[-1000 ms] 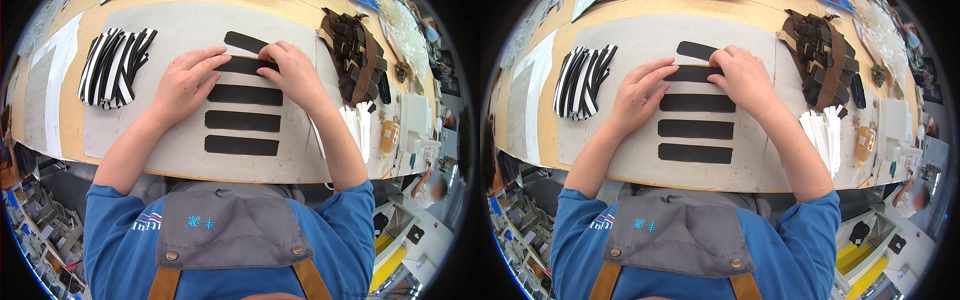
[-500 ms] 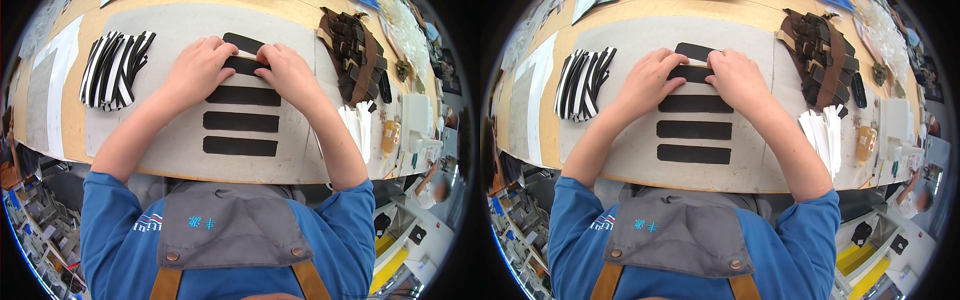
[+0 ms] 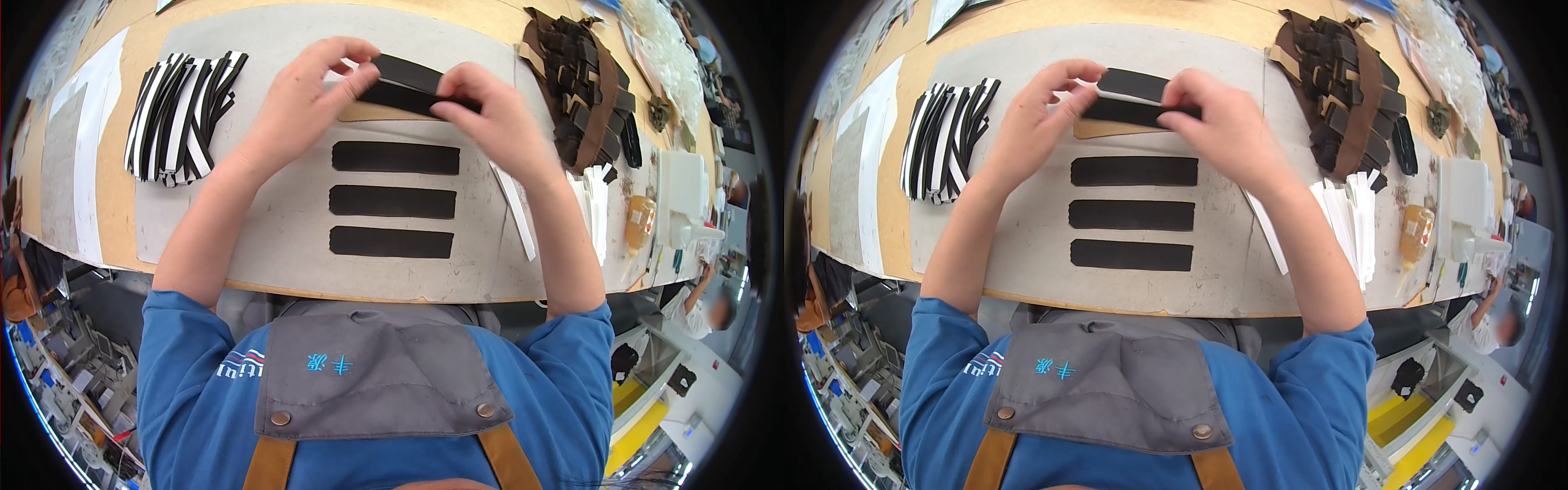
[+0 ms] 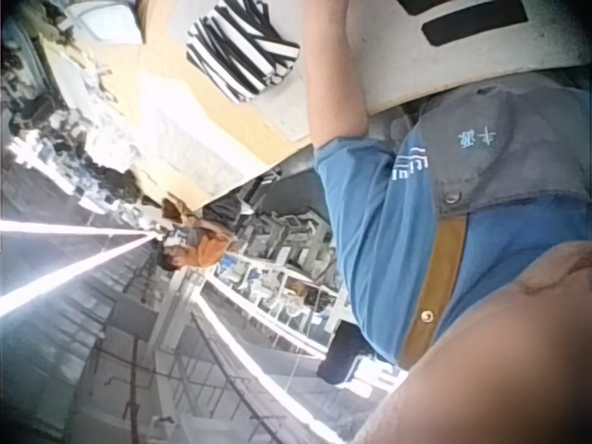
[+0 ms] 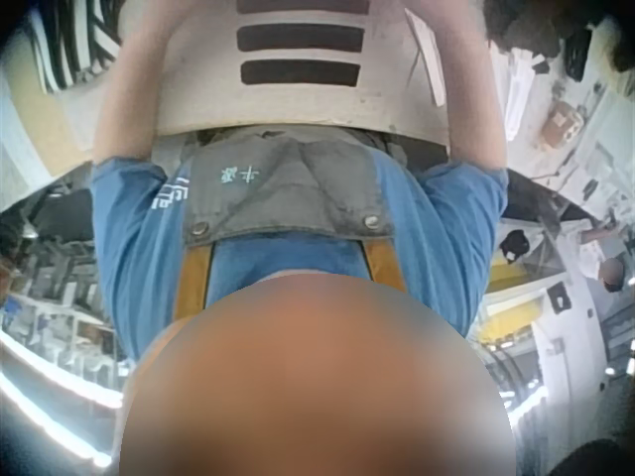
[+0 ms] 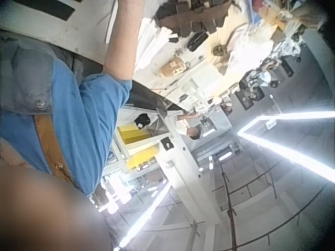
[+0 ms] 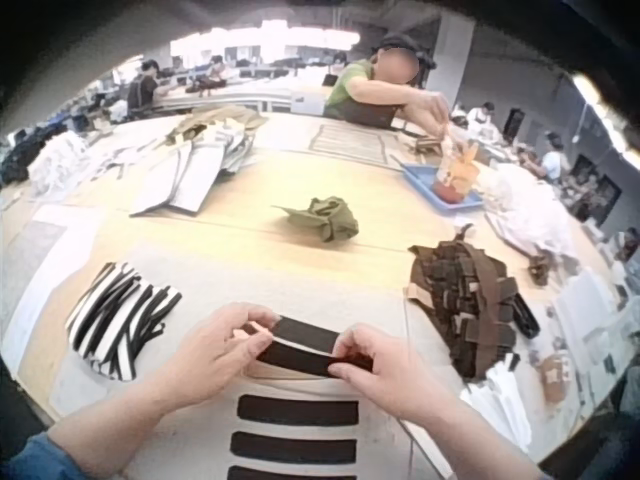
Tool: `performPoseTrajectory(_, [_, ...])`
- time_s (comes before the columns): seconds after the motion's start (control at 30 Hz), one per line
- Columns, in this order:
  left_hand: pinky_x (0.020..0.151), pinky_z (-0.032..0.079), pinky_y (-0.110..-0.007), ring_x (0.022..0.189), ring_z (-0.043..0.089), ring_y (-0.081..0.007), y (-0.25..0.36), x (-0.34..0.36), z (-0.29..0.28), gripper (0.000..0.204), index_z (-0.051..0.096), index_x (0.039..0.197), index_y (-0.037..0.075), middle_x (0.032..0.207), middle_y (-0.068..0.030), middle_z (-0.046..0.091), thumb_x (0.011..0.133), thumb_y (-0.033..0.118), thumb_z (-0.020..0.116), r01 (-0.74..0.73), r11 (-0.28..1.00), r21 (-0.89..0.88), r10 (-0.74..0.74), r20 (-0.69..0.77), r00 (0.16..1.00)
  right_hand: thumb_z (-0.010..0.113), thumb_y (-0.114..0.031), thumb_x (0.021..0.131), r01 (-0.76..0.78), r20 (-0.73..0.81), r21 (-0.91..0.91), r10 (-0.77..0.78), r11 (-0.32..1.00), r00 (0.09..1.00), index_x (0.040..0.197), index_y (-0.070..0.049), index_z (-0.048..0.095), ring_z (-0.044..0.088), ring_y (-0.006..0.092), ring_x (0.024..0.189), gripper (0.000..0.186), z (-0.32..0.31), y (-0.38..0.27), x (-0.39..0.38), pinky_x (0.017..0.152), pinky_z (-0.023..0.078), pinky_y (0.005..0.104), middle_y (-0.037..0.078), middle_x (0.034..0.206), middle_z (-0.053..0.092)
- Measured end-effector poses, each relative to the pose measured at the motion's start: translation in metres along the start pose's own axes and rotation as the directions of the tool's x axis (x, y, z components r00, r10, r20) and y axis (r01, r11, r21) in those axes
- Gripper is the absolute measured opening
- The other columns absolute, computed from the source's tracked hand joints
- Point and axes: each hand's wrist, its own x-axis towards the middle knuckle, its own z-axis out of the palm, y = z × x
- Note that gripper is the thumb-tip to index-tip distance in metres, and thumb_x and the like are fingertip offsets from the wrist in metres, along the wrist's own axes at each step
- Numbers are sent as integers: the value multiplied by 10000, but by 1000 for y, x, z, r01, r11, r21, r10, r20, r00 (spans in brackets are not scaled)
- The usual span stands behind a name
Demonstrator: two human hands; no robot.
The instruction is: Apply adhesive to leather strips and line them with inner reinforcing materials.
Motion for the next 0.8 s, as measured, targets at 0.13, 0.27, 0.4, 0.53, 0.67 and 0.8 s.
performPoseTrajectory(0.13, [906, 532, -373, 1033, 664, -244, -7, 4, 1, 291, 654, 1216, 81, 1140, -108, 684, 986, 258, 684, -106, 973, 206, 108, -3, 994, 724, -109, 942, 27, -185, 180, 7, 983, 983, 1145, -35, 702, 685, 122, 927, 217, -20, 12, -5, 877, 527, 275, 40, 991, 751])
performPoseTrajectory(0.27, [902, 511, -393, 1027, 654, -269, -3, 0, 12, 273, 642, 1113, 95, 1044, -82, 688, 904, 233, 752, -190, 844, 502, 105, 192, 976, 715, -94, 953, 34, -264, 173, 13, 984, 965, 1156, -27, 713, 674, 99, 937, 213, -27, 15, -8, 881, 519, 251, 26, 1001, 746])
performPoseTrajectory(0.4, [874, 499, -393, 951, 616, -276, 3, 3, 10, 250, 619, 1067, 73, 975, -87, 641, 877, 147, 763, -154, 862, 482, 28, 257, 966, 715, -96, 953, 66, -303, 150, -18, 987, 953, 1147, -35, 722, 668, 94, 916, 203, -26, 15, -12, 865, 516, 252, 16, 980, 743])
performPoseTrajectory(0.53, [859, 495, -406, 929, 600, -294, 2, -5, 11, 220, 605, 1035, 62, 955, -95, 627, 883, 130, 749, -165, 891, 424, 79, 213, 974, 718, -96, 951, 72, -307, 88, -42, 994, 951, 1140, -42, 725, 669, 97, 902, 197, -25, 14, -13, 853, 517, 251, 13, 972, 744])
performPoseTrajectory(0.67, [802, 506, -346, 931, 652, -208, 17, -13, -18, 166, 592, 1025, 54, 951, -68, 657, 913, 65, 715, -115, 952, 283, 45, 245, 969, 719, -92, 948, 108, -300, 52, -88, 993, 950, 1131, -49, 726, 674, 108, 892, 188, -20, 13, -15, 834, 521, 254, 25, 965, 749])
performPoseTrajectory(0.8, [852, 553, -268, 921, 687, -119, 10, -44, -63, 127, 653, 1076, 29, 973, -43, 706, 955, 29, 691, 72, 996, 54, -76, 67, 995, 719, -78, 938, 170, -180, 49, -158, 984, 971, 1112, -45, 724, 677, 126, 879, 178, 1, -4, -13, 821, 525, 259, 45, 957, 748])
